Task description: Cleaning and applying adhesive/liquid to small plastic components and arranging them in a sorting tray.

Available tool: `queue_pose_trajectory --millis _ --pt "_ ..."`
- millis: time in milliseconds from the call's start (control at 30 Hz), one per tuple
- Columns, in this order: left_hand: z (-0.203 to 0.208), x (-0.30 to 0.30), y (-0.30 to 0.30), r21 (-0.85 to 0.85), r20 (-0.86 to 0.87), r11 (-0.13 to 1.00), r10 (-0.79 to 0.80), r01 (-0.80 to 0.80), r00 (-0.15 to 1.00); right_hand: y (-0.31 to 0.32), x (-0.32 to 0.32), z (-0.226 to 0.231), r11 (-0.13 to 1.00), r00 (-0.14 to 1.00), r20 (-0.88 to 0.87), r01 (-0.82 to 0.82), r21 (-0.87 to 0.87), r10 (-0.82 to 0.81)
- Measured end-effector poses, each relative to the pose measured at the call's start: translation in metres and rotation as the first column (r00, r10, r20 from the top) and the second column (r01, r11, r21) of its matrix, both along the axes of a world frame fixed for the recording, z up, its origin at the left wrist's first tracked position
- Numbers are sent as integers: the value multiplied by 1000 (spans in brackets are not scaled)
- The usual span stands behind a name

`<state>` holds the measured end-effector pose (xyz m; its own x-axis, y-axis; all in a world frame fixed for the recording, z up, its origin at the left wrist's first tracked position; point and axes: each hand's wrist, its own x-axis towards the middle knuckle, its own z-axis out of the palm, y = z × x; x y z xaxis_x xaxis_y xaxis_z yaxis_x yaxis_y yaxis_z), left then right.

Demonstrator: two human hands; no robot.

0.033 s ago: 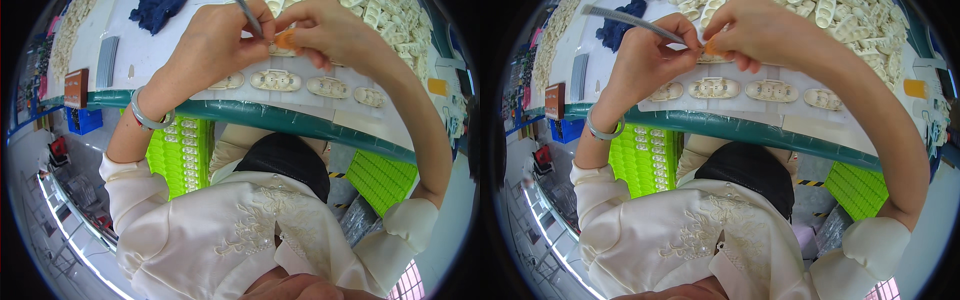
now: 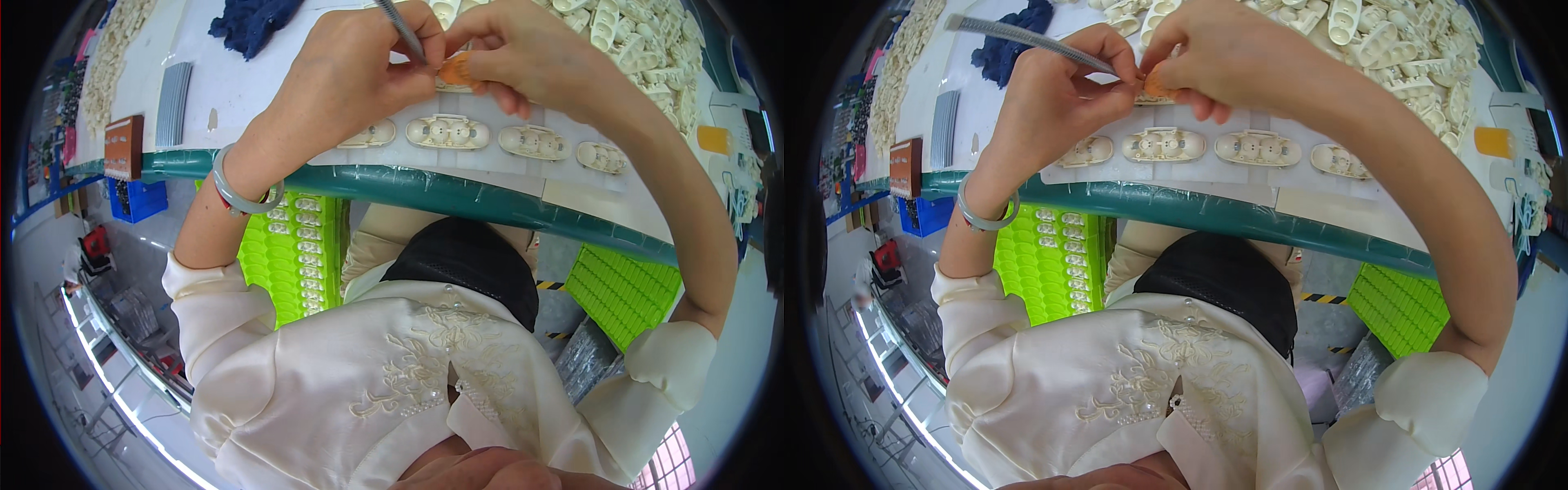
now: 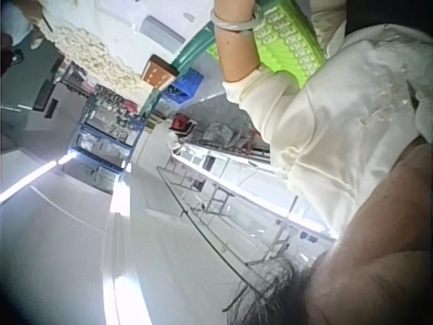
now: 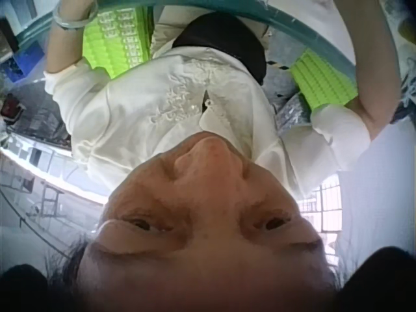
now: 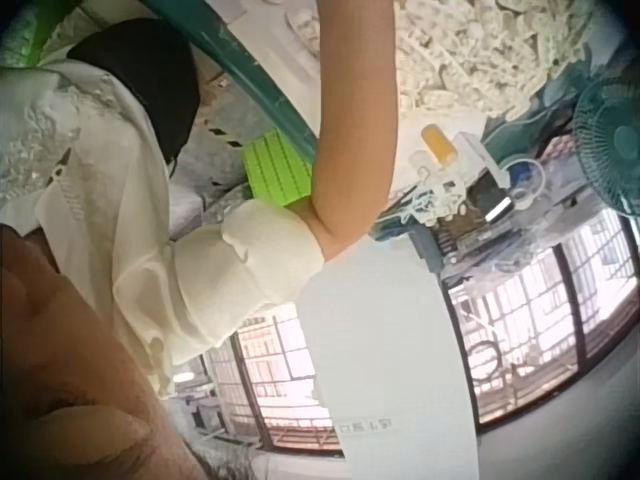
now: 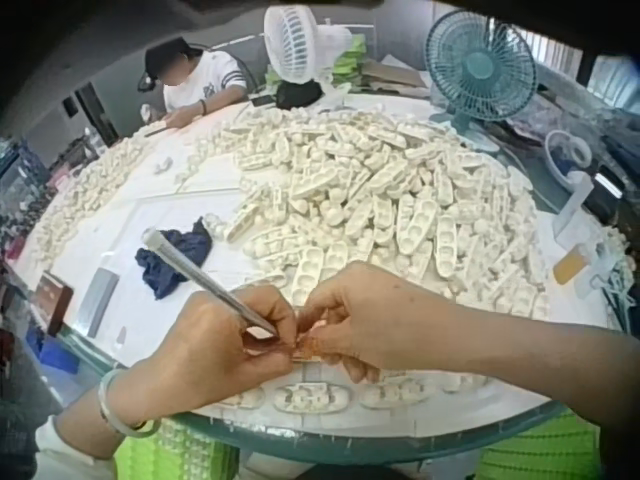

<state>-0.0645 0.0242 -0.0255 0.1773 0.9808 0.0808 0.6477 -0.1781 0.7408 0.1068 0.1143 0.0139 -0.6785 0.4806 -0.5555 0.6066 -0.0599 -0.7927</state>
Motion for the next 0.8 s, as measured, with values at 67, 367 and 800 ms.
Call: queue_pose_trajectory --millis 67,367,800 --pt "0 2 5 17 -15 999 -39 39 999 1 -1 -1 995 991 -95 -97 -24 95" --pt "21 -38 16 -163 423 971 228 -174 877 -2 -25 -12 994 968 232 102 -24 -94" --pt "0 -57 -14 -156 173 987 7 20 985 -4 -8 -25 992 992 -1 125 -11 -125"
